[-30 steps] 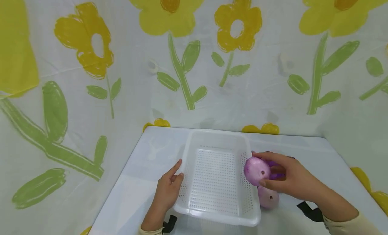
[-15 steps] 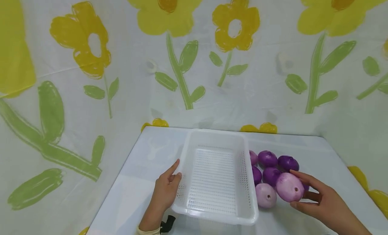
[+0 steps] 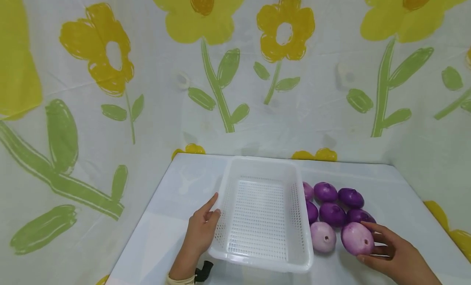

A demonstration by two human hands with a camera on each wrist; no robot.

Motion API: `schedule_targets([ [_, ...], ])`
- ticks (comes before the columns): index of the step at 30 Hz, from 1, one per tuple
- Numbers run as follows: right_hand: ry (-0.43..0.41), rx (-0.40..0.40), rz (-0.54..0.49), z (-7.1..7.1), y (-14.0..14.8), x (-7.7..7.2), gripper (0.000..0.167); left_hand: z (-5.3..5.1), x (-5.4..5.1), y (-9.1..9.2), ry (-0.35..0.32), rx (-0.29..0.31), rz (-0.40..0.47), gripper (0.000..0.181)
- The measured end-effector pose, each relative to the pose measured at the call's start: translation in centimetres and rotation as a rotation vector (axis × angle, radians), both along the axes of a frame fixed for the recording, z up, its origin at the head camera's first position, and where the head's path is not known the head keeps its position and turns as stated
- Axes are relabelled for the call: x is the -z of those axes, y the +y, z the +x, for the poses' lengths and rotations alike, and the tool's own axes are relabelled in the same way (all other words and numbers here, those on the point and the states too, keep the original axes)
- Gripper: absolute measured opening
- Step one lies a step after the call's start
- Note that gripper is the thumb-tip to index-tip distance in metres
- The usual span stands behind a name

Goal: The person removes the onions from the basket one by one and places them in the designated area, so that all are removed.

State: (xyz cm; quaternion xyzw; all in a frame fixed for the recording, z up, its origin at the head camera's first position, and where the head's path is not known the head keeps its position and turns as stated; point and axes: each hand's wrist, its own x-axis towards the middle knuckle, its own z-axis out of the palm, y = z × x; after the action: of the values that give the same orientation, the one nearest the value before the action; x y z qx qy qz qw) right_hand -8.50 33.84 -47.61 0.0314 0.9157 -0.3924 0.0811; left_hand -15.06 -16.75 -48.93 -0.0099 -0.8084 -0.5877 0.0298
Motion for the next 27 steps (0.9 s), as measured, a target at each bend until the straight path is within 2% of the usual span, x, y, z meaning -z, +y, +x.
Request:
schedule_targets([
  [5,-0.005,-0.010,0.106,0.2,0.0,0.7,0.096,-0.1,0.0,0.0,-0.001,-0.003,-0.005,0.051],
  [17,-0.060,-0.027,0.154,0.0,-0.3,2.4,0.106,0.0,0.0,0.1,-0.015,0.001,-0.004,0.051],
  [27,-0.028,-0.003,0.161,0.3,-0.1,3.2,0.093,-0.1,0.1,0.0,-0.012,-0.003,-0.015,0.051],
])
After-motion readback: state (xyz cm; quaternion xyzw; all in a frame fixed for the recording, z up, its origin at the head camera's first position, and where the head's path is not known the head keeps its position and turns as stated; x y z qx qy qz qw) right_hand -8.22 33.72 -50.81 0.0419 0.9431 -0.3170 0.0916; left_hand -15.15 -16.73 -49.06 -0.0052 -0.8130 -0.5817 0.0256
